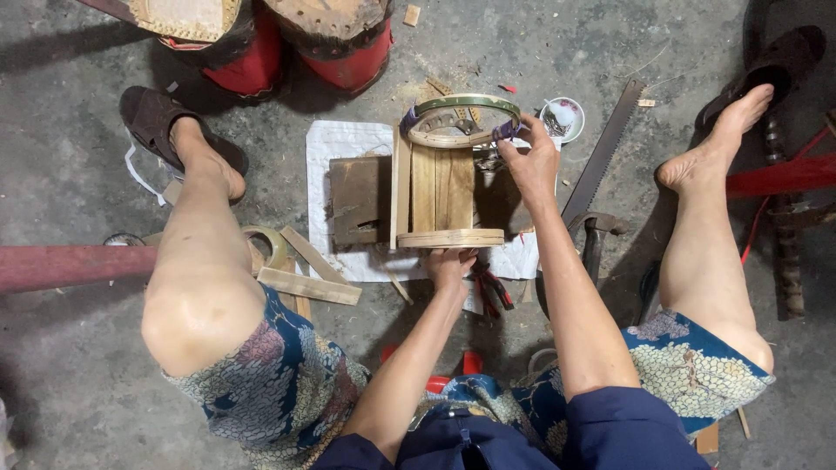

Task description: Assembling a wooden birdcage by hammering small nails into thin wooden slats to secure them to the frame.

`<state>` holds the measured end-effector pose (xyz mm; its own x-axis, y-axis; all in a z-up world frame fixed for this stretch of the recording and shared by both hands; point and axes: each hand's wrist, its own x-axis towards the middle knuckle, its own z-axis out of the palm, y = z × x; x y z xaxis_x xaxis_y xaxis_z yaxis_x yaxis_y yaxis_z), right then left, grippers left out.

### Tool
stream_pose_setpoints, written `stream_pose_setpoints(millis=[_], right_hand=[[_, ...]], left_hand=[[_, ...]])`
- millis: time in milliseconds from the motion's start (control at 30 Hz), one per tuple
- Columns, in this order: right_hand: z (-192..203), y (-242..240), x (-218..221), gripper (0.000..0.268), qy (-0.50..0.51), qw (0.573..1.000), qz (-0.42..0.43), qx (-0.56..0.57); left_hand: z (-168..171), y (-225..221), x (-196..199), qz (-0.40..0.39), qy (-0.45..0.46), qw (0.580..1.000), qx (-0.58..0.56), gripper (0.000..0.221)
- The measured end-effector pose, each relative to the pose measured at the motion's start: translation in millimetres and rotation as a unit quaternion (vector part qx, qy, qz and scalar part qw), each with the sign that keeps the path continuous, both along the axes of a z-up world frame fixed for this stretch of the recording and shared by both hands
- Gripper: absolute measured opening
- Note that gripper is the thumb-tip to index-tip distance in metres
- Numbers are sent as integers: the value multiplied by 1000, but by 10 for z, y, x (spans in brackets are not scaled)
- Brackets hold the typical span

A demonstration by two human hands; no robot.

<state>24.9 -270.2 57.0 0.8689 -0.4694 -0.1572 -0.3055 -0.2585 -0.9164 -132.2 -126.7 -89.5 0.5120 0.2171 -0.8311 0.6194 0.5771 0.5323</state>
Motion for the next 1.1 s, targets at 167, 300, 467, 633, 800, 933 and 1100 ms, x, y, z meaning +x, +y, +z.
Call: stream_pose_setpoints(millis=[167, 300, 467, 633, 800, 933, 1100], right_hand=[[-497, -305, -211, 33, 34, 998, -45, 0], [-837, -700, -427, 23, 68, 981, -182, 0], [-1207, -1415, -447, 19, 67, 971, -167, -156], [-1092, -1674, -256, 9, 125, 955, -65, -262], [-1270, -1710, 9, 9, 174, 927, -25, -332], [-1544, -1644, 177, 10, 193, 919, -42, -342], [-1539, -1398, 416, 8, 177, 878, -34, -443]], left_hand=[[17, 4, 14, -14, 11, 1000, 0, 38], [-184, -22, -30, -30, 21, 999, 4, 37], [623, 51, 185, -18, 26, 1000, -2, 39], [1025, 81, 306, -30, 43, 999, -6, 52], [1339, 70, 438, -30, 80, 996, -16, 57], [1414, 59, 534, -37, 92, 995, -7, 61], [1487, 53, 602, -42, 112, 993, 5, 71]])
